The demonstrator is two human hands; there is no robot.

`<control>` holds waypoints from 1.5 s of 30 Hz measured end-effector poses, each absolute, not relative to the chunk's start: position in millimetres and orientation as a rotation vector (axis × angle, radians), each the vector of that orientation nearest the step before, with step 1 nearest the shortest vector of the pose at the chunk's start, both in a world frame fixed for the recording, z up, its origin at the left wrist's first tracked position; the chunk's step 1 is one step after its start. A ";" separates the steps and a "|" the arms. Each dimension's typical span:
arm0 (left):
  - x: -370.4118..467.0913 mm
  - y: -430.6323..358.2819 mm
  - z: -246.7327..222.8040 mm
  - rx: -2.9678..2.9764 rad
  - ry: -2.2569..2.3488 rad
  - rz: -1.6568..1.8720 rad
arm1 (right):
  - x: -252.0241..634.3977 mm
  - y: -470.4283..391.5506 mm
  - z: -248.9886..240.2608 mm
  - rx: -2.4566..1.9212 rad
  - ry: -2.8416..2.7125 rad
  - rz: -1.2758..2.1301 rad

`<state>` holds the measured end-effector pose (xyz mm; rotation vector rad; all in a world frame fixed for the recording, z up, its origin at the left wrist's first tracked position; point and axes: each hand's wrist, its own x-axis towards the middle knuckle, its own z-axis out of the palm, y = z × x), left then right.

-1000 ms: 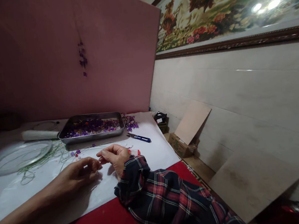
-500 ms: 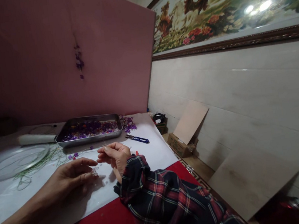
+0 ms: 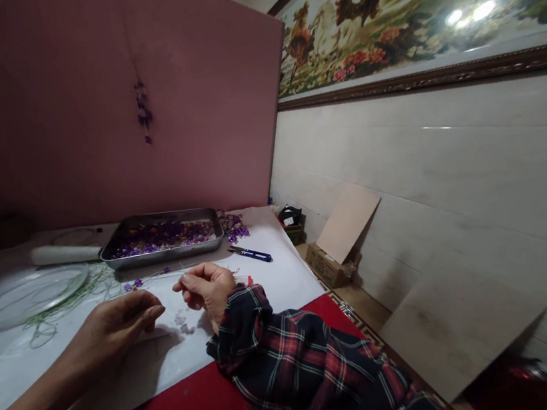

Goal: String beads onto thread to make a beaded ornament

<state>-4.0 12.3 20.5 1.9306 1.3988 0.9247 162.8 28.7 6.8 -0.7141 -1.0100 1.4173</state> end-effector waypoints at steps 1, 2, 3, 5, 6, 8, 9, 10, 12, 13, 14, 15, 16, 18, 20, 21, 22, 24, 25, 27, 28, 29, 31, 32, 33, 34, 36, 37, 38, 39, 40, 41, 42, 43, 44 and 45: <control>-3.2 11.5 21.2 1.951 1.401 0.936 | 162.5 28.8 5.8 -0.732 -1.049 1.408; -2.2 10.6 22.1 1.967 1.407 0.946 | 162.2 28.8 5.0 -0.748 -1.088 1.400; -1.1 9.6 23.0 1.979 1.415 0.951 | 161.9 28.5 4.5 -0.760 -1.123 1.393; 0.7 7.9 25.5 2.003 1.446 0.955 | 161.5 27.2 4.7 -0.779 -1.186 1.378; 1.4 7.3 26.8 2.016 1.462 0.960 | 161.5 26.2 5.3 -0.789 -1.220 1.365; 2.1 6.5 28.9 2.038 1.482 0.977 | 161.6 23.8 7.4 -0.810 -1.293 1.338; 2.2 6.2 29.6 2.048 1.482 0.987 | 161.8 22.6 8.7 -0.820 -1.326 1.328; 2.2 6.0 30.0 2.055 1.476 0.998 | 161.9 21.5 9.9 -0.827 -1.356 1.322; 2.1 5.7 29.6 2.058 1.463 1.014 | 161.9 19.9 11.8 -0.828 -1.386 1.320; 1.9 5.8 28.9 2.058 1.456 1.020 | 161.8 19.4 12.4 -0.825 -1.388 1.320; 1.6 6.0 28.0 2.053 1.450 1.030 | 161.5 19.2 12.6 -0.820 -1.386 1.319; 1.2 6.4 26.7 2.045 1.450 1.040 | 161.1 19.1 12.6 -0.815 -1.381 1.322; 0.8 7.0 25.3 2.036 1.431 1.052 | 160.7 19.2 12.2 -0.814 -1.368 1.321; -0.3 8.9 22.0 2.016 1.442 1.100 | 159.7 19.8 10.6 -0.810 -1.367 1.351; -1.3 11.0 18.2 2.011 1.444 1.128 | 158.5 20.4 8.1 -0.834 -1.363 1.358; -1.7 11.9 16.2 2.010 1.440 1.135 | 157.9 20.6 6.6 -0.857 -1.349 1.340; -2.2 12.6 14.4 2.001 1.437 1.148 | 157.1 20.7 5.2 -0.871 -1.330 1.332; -3.5 13.4 11.7 1.936 1.410 1.172 | 155.2 20.8 2.7 -0.890 -1.302 1.331; -4.4 13.6 11.4 1.896 1.403 1.181 | 154.0 20.9 1.9 -0.899 -1.286 1.329; -6.5 14.2 13.4 1.817 1.402 1.188 | 151.7 21.6 1.6 -0.922 -1.254 1.306; -7.6 14.8 15.8 1.799 1.401 1.174 | 150.6 22.3 2.0 -0.937 -1.243 1.285; -8.5 15.5 19.1 1.800 1.401 1.160 | 149.7 23.4 2.9 -0.949 -1.243 1.266; -9.1 17.4 27.5 1.856 1.401 1.133 | 149.1 26.8 5.3 -0.956 -1.277 1.239; -8.6 18.4 32.1 1.896 1.408 1.127 | 149.5 29.0 6.5 -0.952 -1.300 1.228; -7.6 19.3 36.9 1.939 1.417 1.117 | 150.2 31.5 7.4 -0.943 -1.319 1.215; -6.5 20.2 41.4 1.975 1.430 1.101 | 151.2 34.2 7.8 -0.933 -1.337 1.203; -4.6 23.1 49.7 2.023 1.457 1.031 | 153.5 39.7 6.3 -0.920 -1.355 1.177; -4.6 25.7 53.4 2.039 1.474 0.995 | 154.4 42.2 4.2 -0.916 -1.357 1.167; -5.6 29.7 56.7 2.051 1.493 0.959 | 154.9 44.4 1.3 -0.916 -1.346 1.152; -7.6 35.3 59.9 2.062 1.530 0.942 | 155.0 46.1 -2.2 -0.917 -1.318 1.136; -10.5 42.8 62.9 2.080 1.610 0.921 | 154.8 47.3 -6.0 -0.915 -1.282 1.117; -14.0 52.0 65.8 2.083 1.676 0.918 | 154.4 47.8 -9.7 -0.915 -1.251 1.100; -17.6 62.9 68.6 2.083 1.733 0.917 | 154.0 47.9 -13.1 -0.921 -1.236 1.106; -21.0 74.9 71.0 2.090 1.787 0.898 | 153.5 47.5 -15.8 -0.926 -1.221 1.112; -23.6 87.5 73.1 2.098 1.845 0.872 | 153.3 46.8 -17.8 -0.926 -1.217 1.120; -25.2 100.3 74.4 2.102 1.897 0.831 | 153.1 46.1 -19.2 -0.929 -1.219 1.120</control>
